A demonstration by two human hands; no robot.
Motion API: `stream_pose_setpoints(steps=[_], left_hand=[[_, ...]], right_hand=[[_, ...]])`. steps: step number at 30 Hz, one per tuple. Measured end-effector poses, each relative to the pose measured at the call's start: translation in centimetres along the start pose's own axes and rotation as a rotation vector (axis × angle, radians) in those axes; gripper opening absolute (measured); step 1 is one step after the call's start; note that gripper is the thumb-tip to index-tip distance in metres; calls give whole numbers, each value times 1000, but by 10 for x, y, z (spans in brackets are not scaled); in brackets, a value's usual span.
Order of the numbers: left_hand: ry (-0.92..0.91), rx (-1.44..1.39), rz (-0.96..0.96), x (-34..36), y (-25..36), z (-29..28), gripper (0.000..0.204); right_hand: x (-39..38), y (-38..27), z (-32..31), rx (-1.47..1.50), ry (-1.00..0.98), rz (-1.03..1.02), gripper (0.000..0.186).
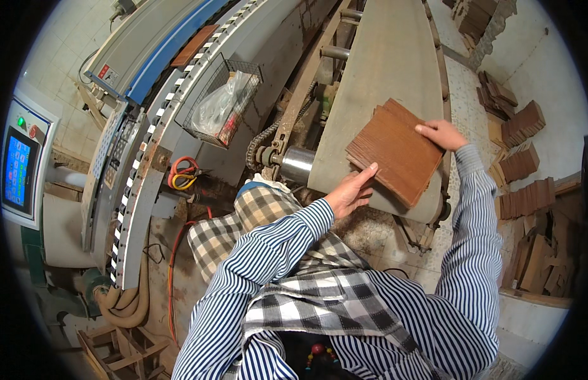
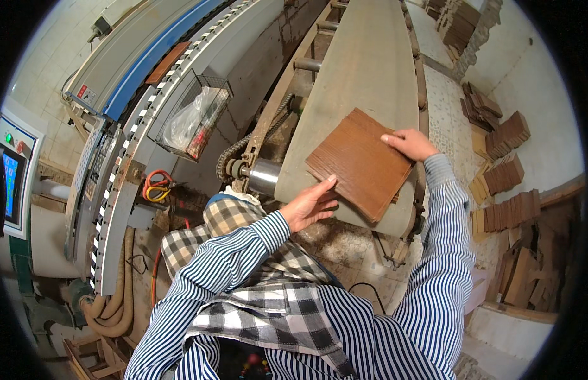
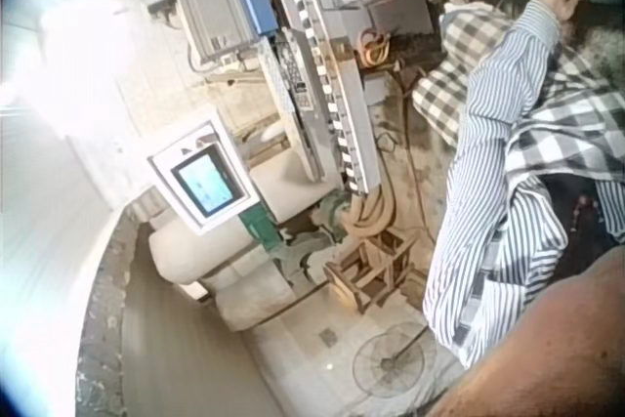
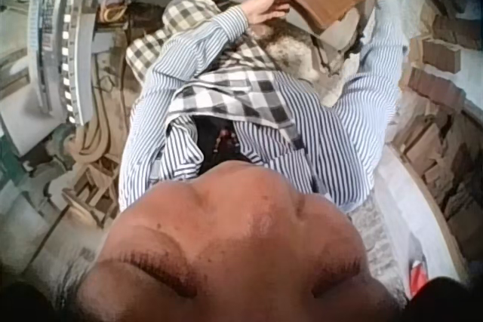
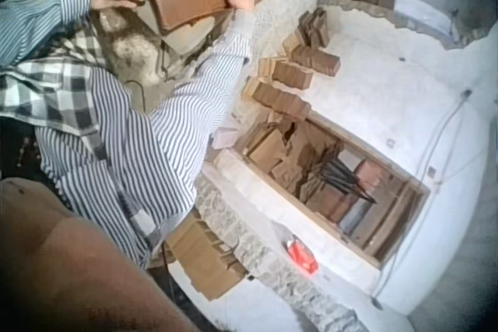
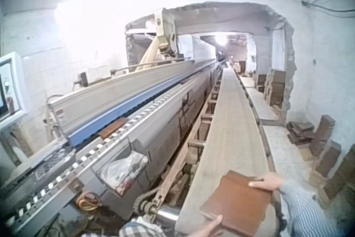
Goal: The person feeds rectangular wooden panels into a conveyor belt sanding machine one at a time. They retrieve the processed panels from the output end and stack them on their lap. The person repeats this process throughout the clip.
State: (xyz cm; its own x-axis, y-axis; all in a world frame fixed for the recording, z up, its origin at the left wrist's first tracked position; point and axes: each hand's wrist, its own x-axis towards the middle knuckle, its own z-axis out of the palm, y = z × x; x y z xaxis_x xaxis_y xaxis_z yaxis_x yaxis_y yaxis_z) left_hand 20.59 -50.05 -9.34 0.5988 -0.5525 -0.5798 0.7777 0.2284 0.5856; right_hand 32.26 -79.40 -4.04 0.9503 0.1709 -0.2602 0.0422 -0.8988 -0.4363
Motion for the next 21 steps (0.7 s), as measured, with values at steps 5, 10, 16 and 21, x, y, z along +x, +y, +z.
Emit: stream_pose_setpoints(steps=[5, 10, 16, 21], left_hand=[[-72, -59, 113, 7, -11, -9, 94], [-130, -127, 178, 7, -15, -29, 94], [-38, -175, 292, -38, -24, -23, 83], [-10, -193, 404, -101, -29, -52, 74]], right_hand=[[-60, -24, 32, 31, 138, -56, 63], [-113, -27, 68, 306, 200, 23, 57], [-143, -24, 126, 701, 400, 117, 50], [-163, -77, 148, 1403, 173, 178, 60]])
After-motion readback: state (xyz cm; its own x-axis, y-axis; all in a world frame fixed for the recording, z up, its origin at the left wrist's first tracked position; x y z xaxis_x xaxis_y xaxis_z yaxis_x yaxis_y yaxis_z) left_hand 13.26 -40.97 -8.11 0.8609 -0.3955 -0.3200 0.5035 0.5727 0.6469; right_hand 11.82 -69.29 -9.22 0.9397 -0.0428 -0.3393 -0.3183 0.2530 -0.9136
